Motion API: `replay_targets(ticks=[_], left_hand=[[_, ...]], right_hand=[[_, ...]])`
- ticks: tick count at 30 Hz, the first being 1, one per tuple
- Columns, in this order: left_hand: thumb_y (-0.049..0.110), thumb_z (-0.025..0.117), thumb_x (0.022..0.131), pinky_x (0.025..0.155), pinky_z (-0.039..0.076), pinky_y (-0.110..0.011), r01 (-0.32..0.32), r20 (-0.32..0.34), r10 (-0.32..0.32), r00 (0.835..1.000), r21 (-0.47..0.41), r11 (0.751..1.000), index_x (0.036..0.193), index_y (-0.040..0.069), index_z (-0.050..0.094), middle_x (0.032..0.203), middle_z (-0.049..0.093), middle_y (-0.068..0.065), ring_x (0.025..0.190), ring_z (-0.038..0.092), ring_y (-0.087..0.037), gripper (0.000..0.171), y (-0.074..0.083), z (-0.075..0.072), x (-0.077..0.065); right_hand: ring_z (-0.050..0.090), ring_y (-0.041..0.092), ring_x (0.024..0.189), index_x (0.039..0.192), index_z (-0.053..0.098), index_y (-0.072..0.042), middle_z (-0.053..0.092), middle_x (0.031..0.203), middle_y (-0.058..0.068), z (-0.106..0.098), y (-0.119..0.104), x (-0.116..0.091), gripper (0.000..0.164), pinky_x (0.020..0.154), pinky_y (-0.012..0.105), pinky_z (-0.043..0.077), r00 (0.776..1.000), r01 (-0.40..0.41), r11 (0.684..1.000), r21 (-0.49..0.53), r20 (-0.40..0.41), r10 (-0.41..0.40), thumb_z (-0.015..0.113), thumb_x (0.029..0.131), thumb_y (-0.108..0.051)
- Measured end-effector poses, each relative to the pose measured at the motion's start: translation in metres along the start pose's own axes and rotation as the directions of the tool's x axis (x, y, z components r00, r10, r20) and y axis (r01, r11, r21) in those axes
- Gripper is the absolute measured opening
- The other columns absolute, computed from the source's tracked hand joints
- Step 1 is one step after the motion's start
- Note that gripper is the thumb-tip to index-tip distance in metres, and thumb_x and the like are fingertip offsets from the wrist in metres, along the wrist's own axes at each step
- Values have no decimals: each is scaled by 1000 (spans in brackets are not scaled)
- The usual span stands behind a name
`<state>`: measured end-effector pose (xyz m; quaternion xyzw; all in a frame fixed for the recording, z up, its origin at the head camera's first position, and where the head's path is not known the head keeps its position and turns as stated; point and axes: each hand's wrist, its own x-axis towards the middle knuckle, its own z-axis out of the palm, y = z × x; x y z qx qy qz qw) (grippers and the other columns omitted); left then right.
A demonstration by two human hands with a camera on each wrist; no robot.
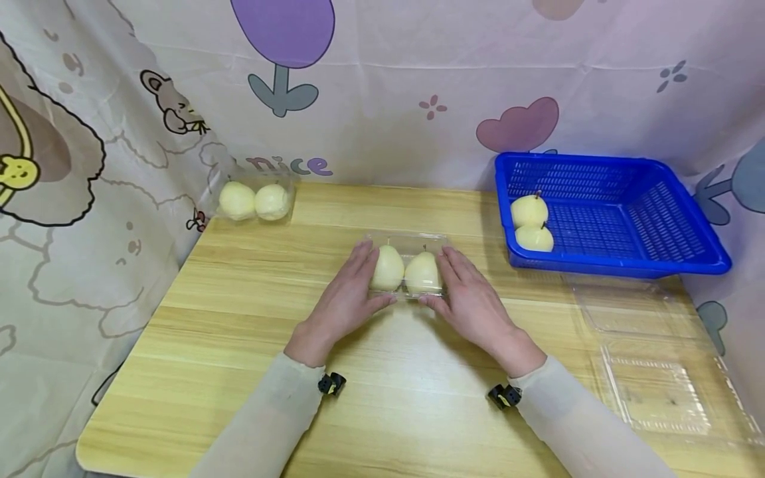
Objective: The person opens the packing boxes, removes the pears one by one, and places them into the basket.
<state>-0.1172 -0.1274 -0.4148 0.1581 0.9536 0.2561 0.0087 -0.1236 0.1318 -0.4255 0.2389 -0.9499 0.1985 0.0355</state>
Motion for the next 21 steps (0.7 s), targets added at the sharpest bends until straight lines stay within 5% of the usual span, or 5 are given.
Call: replay_targets(ticks=[6, 10, 16, 21], left_hand=[[44, 71, 100, 133, 19, -50, -43, 22, 42, 999, 69, 997, 166, 2, 26, 176, 10, -19, 164, 8, -32, 90, 1, 0, -1], [42, 75, 98, 130, 24, -52, -10, -10, 11, 1000, 29, 1000, 167, 3, 26, 177, 10, -19, 164, 13, -34, 93, 2, 3, -3], [36, 87, 89, 125, 31, -59, 114, -74, -127, 989, -152, 982, 168, 7, 22, 175, 17, -22, 158, 28, -41, 107, 1, 8, -5], [35, 90, 85, 123, 35, -62, 268, -56, -301, 952, -322, 908, 168, 4, 13, 169, 28, -28, 153, 37, -46, 117, 1, 12, -8]], right_hand=[[29, 41, 158, 160, 36, 5, 33, 168, 28, 4, -1, -2, 79, 130, 55, 27, 994, 100, 990, -98, -37, -104, 61, 106, -45], [33, 43, 156, 158, 40, 6, 38, 164, 30, 5, -2, -2, 76, 130, 54, 28, 988, 125, 986, -110, -78, -134, 64, 105, -42], [32, 44, 157, 159, 38, 6, 37, 165, 30, 5, -4, -2, 79, 130, 54, 28, 989, 124, 990, -73, -75, -130, 66, 104, -43], [30, 43, 157, 161, 35, 6, 36, 166, 29, 6, -7, -3, 85, 128, 56, 31, 990, 122, 991, -53, -63, -125, 69, 102, -45]])
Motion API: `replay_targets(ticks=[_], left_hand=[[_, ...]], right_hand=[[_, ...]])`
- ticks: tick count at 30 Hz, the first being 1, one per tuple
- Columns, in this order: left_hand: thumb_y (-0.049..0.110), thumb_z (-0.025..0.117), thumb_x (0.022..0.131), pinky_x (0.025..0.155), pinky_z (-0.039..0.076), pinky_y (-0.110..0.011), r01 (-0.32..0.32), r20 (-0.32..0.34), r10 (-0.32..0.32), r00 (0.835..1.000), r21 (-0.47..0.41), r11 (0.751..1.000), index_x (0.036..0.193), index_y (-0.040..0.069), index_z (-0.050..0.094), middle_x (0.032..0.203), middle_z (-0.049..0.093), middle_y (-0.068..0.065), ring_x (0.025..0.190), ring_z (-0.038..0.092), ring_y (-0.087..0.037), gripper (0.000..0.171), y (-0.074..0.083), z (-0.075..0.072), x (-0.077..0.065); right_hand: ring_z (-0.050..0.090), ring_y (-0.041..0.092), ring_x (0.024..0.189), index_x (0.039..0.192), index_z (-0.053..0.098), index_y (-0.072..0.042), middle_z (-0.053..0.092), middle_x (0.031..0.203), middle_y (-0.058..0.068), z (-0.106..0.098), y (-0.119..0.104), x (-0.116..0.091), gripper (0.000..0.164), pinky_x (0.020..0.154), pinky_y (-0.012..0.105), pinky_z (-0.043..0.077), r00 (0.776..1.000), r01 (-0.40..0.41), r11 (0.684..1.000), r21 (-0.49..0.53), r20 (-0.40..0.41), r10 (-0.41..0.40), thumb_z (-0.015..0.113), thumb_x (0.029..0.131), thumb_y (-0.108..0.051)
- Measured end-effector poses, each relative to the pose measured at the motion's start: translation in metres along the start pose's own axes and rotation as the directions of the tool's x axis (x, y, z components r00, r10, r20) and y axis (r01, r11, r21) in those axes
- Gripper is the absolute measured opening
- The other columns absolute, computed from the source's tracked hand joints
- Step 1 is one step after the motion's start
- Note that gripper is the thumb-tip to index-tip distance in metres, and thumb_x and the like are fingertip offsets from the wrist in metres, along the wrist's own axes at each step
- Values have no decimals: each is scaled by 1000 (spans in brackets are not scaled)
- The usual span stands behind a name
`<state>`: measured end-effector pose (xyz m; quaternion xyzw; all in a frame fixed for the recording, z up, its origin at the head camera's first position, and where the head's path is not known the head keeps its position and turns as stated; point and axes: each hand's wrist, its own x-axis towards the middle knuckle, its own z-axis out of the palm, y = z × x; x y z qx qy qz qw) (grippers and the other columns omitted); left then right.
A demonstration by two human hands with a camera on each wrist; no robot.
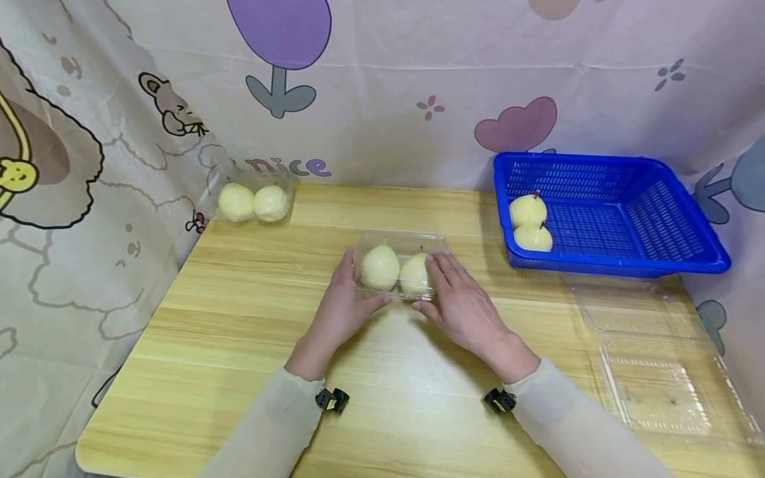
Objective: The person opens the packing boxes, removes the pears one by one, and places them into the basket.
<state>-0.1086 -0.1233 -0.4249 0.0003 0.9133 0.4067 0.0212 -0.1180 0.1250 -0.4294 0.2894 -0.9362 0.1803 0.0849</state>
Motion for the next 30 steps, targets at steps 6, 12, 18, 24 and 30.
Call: replay_targets(ticks=[6, 12, 18, 24, 30], left_hand=[[32, 90, 86, 113, 49, -56, 141, -24, -147, 989, -177, 974, 161, -2, 21, 151, 43, -27, 136, 52, -42, 107, -4, 2, -4], [34, 84, 92, 87, 55, -38, 235, -1, -244, 970, -271, 933, 143, 0, 31, 123, 52, -15, 105, 61, -28, 81, -7, 3, -7], [29, 74, 101, 75, 65, -32, 316, 128, -291, 948, -460, 829, 133, -5, 43, 110, 65, -18, 78, 74, -23, 56, -8, 8, -9], [23, 53, 112, 81, 67, -33, 377, 295, -242, 924, -615, 692, 120, -11, 67, 108, 72, -23, 87, 76, -21, 37, -3, 17, -10], [15, 43, 114, 94, 64, -35, 374, 346, -171, 922, -694, 615, 131, -11, 65, 130, 68, -30, 109, 75, -27, 38, 0, 25, -11]], right_hand=[[22, 41, 161, 163, 29, 4, 29, 169, 28, 2, -3, -1, 93, 131, 54, 25, 999, 4, 1000, -23, 37, -3, 69, 100, -51], [18, 40, 162, 164, 27, 4, 26, 170, 28, 4, -5, -2, 97, 131, 53, 25, 998, 12, 999, -33, 64, -10, 69, 99, -54], [20, 40, 161, 163, 29, 5, 29, 169, 28, 4, -5, -2, 98, 131, 53, 27, 998, 32, 999, -40, 53, -30, 71, 98, -54], [20, 39, 162, 163, 29, 5, 28, 170, 27, 4, -5, -2, 98, 132, 51, 25, 998, 27, 999, -39, 60, -25, 71, 97, -55], [18, 38, 162, 164, 28, 4, 26, 171, 26, 3, -6, -1, 99, 132, 50, 23, 997, 16, 999, -30, 78, -14, 71, 98, -55]])
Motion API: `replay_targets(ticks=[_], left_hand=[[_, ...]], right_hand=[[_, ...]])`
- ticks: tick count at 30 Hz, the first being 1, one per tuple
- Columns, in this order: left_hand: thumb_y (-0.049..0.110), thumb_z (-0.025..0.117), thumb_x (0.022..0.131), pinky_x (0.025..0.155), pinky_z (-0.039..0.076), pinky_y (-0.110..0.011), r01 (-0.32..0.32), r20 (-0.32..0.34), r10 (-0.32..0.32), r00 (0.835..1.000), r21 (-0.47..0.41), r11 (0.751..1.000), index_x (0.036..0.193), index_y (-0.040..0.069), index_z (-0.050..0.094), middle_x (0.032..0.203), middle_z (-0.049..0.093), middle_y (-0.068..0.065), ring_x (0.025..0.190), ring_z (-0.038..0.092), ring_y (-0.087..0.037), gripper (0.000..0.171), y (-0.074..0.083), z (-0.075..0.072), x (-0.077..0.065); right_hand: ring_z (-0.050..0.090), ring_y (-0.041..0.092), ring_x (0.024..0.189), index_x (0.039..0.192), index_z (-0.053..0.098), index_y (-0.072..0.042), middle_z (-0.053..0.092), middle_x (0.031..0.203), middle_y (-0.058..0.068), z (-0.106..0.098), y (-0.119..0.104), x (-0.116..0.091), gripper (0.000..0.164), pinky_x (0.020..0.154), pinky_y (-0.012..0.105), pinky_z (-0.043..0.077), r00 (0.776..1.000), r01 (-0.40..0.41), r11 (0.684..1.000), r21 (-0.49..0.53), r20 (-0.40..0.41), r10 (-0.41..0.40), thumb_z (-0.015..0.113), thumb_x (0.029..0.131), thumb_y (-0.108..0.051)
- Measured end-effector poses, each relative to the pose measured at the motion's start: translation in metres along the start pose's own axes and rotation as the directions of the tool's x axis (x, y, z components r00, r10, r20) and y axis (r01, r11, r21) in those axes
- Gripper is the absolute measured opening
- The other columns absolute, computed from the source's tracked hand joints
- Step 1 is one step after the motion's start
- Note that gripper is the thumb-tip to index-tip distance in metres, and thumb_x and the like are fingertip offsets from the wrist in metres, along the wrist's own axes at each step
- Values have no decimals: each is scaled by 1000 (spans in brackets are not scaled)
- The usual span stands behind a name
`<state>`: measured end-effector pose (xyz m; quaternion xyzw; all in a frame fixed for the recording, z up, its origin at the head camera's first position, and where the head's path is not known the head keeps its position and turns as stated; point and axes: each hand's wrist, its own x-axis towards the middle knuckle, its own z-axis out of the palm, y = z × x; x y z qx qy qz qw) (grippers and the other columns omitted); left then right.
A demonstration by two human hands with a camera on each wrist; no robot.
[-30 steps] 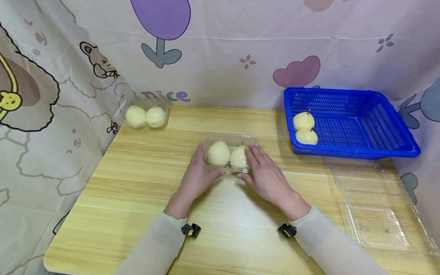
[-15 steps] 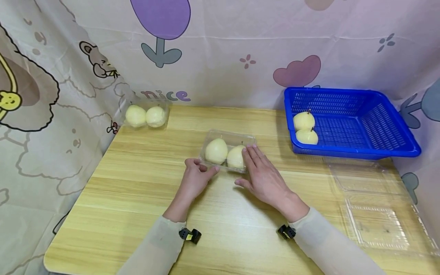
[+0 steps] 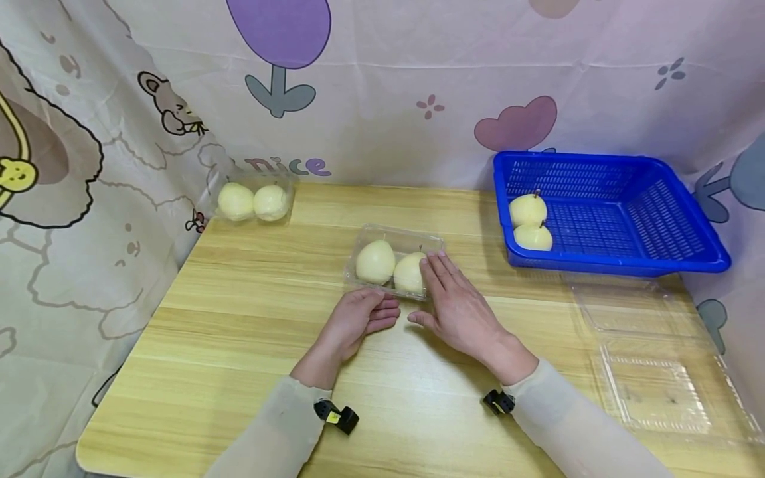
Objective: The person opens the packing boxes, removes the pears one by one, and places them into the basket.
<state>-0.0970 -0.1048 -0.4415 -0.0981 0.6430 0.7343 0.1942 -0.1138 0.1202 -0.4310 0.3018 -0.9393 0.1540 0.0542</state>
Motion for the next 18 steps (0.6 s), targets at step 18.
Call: replay_targets(ticks=[18], left_hand=[[10, 59, 108, 88, 65, -31, 91, 141, -64, 988, -198, 976, 129, -12, 62, 111, 77, -15, 91, 78, -16, 31, -3, 11, 9]], right_hand=[[21, 42, 161, 163, 30, 6, 29, 169, 29, 0, 2, -1, 96, 130, 52, 28, 999, 36, 999, -16, -25, -37, 71, 98, -53]])
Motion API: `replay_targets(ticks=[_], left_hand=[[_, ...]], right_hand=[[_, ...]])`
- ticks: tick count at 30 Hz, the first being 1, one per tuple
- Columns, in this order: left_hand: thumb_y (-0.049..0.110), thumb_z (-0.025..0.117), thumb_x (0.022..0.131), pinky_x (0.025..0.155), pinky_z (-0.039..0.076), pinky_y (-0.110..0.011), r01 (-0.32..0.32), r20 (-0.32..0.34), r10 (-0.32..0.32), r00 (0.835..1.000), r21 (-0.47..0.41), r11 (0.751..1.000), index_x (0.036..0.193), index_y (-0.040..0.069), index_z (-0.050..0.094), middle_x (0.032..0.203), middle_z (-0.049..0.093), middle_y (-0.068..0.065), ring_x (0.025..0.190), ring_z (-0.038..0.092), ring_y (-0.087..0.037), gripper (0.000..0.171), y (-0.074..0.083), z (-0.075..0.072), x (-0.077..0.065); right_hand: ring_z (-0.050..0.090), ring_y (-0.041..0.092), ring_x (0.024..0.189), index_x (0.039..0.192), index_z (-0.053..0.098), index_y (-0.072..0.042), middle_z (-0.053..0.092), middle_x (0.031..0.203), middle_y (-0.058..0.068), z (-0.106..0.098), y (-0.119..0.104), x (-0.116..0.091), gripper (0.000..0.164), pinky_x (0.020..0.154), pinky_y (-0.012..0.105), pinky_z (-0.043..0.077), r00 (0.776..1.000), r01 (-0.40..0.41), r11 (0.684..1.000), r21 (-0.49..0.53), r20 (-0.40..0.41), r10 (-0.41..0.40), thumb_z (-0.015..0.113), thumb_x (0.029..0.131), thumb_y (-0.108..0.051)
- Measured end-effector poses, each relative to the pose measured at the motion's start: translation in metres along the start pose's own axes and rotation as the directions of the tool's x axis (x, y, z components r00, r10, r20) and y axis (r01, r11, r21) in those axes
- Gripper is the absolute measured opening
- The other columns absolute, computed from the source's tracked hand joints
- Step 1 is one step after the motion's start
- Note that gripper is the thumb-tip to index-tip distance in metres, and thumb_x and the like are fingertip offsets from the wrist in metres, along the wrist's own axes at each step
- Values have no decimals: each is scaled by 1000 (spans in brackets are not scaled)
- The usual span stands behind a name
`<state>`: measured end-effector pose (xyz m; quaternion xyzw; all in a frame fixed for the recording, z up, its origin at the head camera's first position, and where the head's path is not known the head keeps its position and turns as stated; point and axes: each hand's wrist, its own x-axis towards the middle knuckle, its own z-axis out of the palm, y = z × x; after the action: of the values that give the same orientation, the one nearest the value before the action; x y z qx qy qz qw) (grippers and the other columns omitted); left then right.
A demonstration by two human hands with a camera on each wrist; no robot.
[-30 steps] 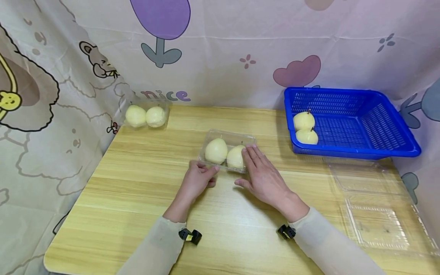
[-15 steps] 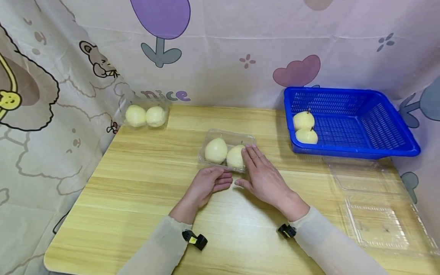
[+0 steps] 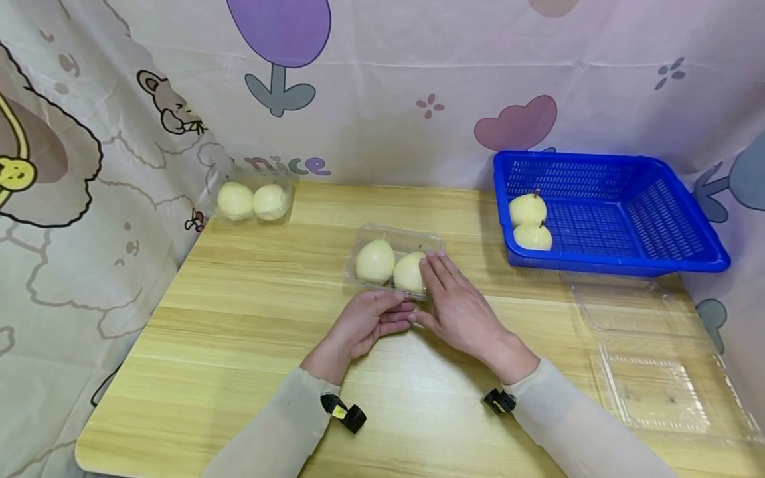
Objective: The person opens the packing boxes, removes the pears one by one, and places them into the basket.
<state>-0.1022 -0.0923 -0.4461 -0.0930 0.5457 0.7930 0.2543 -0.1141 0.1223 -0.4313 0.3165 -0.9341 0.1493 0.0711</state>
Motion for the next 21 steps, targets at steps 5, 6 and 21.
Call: replay_targets(ticks=[5, 6, 21], left_hand=[[7, 60, 107, 84, 66, -30, -6, 15, 6, 1000, -18, 1000, 128, -14, 62, 100, 78, -6, 86, 77, -13, 30, -2, 2, 3], [8, 60, 107, 83, 66, -30, -9, 13, 9, 1000, -19, 1000, 127, -13, 63, 99, 78, -6, 85, 77, -13, 29, -3, 2, 4], [5, 60, 107, 82, 66, -29, -35, 8, 35, 999, -14, 999, 123, -13, 65, 99, 79, -6, 85, 77, -13, 24, -6, 4, 6]], right_hand=[[23, 42, 160, 162, 31, 6, 31, 168, 30, -1, 0, 0, 95, 130, 53, 29, 1000, 1, 1000, -4, -1, -1, 71, 99, -52], [23, 42, 160, 162, 31, 6, 31, 168, 29, -1, 0, 0, 95, 130, 53, 29, 1000, -1, 1000, -3, 2, 1, 70, 99, -52], [21, 40, 161, 163, 31, 5, 30, 169, 28, -2, 1, 0, 94, 131, 52, 27, 1000, -3, 1000, 11, 13, 3, 69, 100, -53]])
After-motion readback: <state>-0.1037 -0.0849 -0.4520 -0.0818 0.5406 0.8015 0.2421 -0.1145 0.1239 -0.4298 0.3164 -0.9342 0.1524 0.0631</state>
